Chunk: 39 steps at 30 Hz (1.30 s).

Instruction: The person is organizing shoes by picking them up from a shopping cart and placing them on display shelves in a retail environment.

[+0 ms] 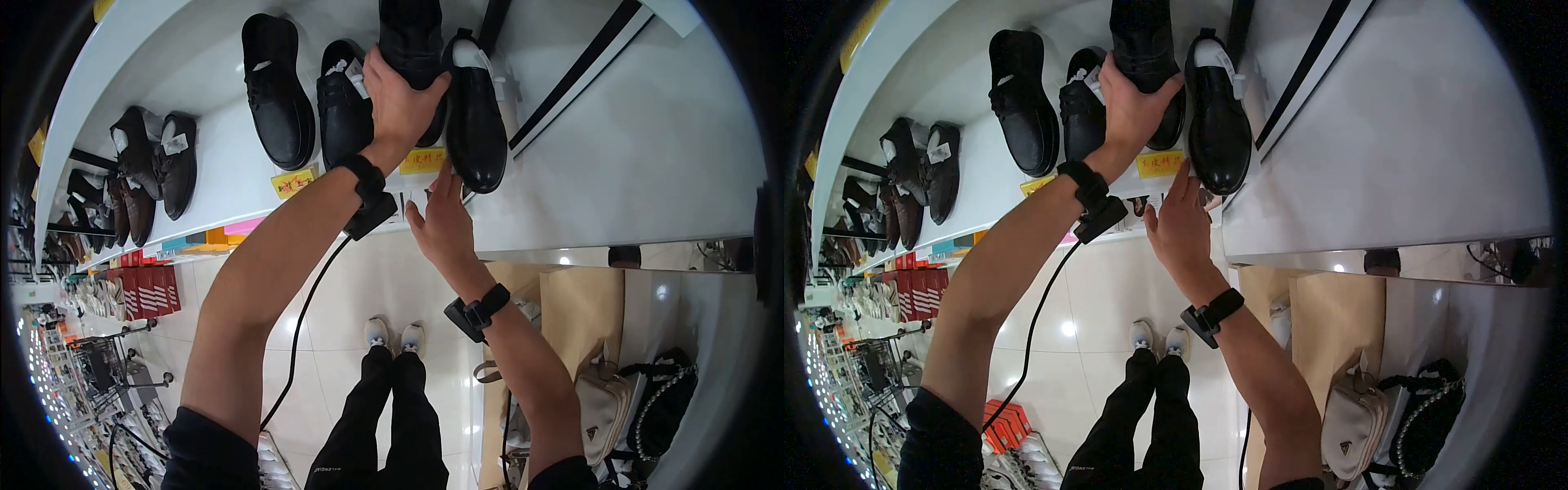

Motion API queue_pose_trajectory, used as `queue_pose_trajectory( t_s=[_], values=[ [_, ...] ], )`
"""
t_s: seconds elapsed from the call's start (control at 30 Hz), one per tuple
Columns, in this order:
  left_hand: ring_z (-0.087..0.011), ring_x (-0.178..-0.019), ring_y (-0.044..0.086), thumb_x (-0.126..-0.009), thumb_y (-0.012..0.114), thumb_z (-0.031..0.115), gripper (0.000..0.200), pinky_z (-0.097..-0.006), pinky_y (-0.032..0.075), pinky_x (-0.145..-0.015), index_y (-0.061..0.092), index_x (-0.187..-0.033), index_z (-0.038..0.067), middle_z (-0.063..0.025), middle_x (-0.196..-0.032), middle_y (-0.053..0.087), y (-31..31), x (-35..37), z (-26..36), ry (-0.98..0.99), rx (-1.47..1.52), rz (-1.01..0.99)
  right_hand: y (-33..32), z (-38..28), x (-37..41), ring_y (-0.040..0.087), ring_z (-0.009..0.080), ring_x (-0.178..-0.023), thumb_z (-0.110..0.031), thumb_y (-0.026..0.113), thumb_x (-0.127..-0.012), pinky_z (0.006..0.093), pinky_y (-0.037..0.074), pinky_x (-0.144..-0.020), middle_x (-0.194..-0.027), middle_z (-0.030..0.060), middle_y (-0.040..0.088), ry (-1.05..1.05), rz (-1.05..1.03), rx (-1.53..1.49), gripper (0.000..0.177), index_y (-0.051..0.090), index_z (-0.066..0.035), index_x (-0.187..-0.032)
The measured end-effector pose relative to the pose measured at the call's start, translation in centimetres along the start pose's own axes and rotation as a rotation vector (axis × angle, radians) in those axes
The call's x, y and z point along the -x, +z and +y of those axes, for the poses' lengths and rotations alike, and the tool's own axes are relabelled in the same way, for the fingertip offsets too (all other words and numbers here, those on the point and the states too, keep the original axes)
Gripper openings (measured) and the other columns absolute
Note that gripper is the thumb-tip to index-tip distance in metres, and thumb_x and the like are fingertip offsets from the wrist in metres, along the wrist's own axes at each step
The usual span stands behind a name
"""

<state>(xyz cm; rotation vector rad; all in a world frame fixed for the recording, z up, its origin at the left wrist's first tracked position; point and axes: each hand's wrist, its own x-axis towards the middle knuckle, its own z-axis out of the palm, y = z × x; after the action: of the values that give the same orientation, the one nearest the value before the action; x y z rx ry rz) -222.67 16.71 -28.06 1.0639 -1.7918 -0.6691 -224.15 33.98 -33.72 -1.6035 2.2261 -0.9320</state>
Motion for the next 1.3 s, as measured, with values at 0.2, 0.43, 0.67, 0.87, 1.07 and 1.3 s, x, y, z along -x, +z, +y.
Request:
queue_pose_trajectory(
  t_s=[0.2,0.43,0.67,0.87,1.07,1.3],
  values=[
    [-0.043,-0.139,0.037,-0.077,0.082,0.033,0.107,-0.0421,0.032,-0.116,0.015,-0.148,-0.012,-0.0336,-0.145,0.036,-1.2,1.4,1.0,-0.126,0.361,0.014,-0.2,0.0,0.1,0.063,0.0407,-0.106,-0.018,0.074,-0.086,0.0426,0.06,-0.08,-0.125,0.0296,0.043,0.04,-0.051,-0.043,0.092,0.014,0.014,-0.148],
    [-0.0402,-0.141,0.037,-0.09,0.069,0.017,0.076,-0.0413,0.031,-0.116,0.025,-0.147,-0.009,-0.0336,-0.149,0.034,-4.5,12.8,1.6,-0.213,0.646,-0.103,-1.3,0.8,0.9,0.061,0.0399,-0.11,-0.01,0.072,-0.086,0.0446,0.058,-0.084,-0.128,0.0254,0.043,0.028,-0.082,-0.329,0.093,0.011,0.008,-0.153],
    [-0.0334,-0.148,0.029,-0.092,0.062,0.005,0.066,-0.0422,0.026,-0.12,0.03,-0.149,0.003,-0.0198,-0.161,0.025,-6.2,17.3,-1.5,-0.079,0.277,-0.183,-0.5,1.5,1.4,0.062,0.0301,-0.103,-0.006,0.072,-0.085,0.0424,0.056,-0.081,-0.124,0.0202,0.05,0.009,-0.005,-0.354,0.085,0.022,-0.001,-0.153],
    [-0.032,-0.143,0.037,-0.091,0.059,-0.002,0.058,-0.0409,0.028,-0.119,0.035,-0.144,0.002,-0.0186,-0.152,0.038,-10.5,20.8,-2.3,-0.08,0.236,-0.383,-2.2,1.3,2.8,0.059,0.0277,-0.095,-0.005,0.07,-0.088,0.039,0.052,-0.083,-0.104,0.0141,0.056,0.046,0.183,-0.349,0.044,0.05,-0.001,-0.127],
    [-0.0297,-0.135,0.046,-0.091,0.058,-0.004,0.048,-0.0396,0.035,-0.115,0.045,-0.137,0.003,-0.0154,-0.14,0.049,-14.3,25.0,-1.9,-0.166,0.277,-0.506,-3.0,3.0,2.1,0.05,0.0278,-0.093,-0.008,0.068,-0.089,0.0406,0.045,-0.083,-0.097,0.0118,0.052,-0.035,0.278,-0.14,0.025,0.053,-0.003,-0.108],
    [-0.0289,-0.126,0.053,-0.091,0.057,-0.004,0.04,-0.0405,0.043,-0.108,0.051,-0.13,0.006,-0.0136,-0.133,0.054,-18.7,29.5,-1.0,-0.309,0.28,-0.625,-3.8,3.6,1.9,0.051,0.0277,-0.096,-0.011,0.069,-0.089,0.0389,0.046,-0.085,-0.1,0.0123,0.053,-0.022,0.208,-0.147,0.028,0.053,-0.002,-0.11]
  ],
)
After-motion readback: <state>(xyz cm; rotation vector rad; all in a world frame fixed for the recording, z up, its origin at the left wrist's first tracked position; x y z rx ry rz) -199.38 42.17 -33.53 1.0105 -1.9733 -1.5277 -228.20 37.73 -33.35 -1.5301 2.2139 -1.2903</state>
